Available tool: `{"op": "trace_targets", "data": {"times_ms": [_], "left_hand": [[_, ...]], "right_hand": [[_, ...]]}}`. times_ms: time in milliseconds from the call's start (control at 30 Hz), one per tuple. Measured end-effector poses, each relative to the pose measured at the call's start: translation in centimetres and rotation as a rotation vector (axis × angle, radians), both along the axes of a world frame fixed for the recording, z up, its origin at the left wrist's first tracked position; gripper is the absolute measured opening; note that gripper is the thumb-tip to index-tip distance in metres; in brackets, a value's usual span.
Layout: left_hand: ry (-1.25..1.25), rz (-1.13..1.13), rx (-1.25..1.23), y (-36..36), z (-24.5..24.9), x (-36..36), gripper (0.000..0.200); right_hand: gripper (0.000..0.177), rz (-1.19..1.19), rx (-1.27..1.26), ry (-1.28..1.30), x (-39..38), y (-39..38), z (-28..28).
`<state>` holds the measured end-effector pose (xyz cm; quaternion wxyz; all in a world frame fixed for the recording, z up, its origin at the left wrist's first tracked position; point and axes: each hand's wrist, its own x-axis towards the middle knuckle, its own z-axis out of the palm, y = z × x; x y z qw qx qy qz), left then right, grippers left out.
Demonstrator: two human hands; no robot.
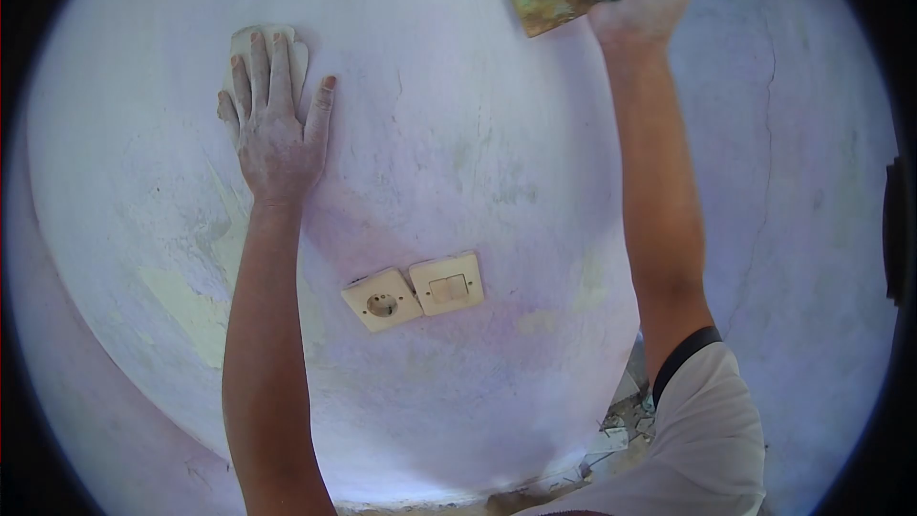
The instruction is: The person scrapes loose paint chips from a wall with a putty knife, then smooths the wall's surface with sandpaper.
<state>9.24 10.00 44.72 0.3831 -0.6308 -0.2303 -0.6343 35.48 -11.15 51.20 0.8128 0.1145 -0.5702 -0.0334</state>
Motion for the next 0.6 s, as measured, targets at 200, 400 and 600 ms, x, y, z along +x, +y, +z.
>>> {"op": "trace_targets", "data": {"times_ms": [200,400,600], "left_hand": [[-0.002,-0.004,-0.012,0.2,-1.1,-0.4,0.068],[-0.007,-0.011,-0.002,0.1,-1.1,-0.6,0.066],[-0.022,-0.012,-0.006,0.2,-1.3,-0.4,0.066]], "right_hand": [[0.028,-0.063,0.159,0.106,1.1,-5.1,-2.5],[0.027,-0.067,0.042,0.269,0.1,-1.1,-3.3],[0.023,-0.006,0.186,0.201,3.2,-3.9,-4.3]]}}
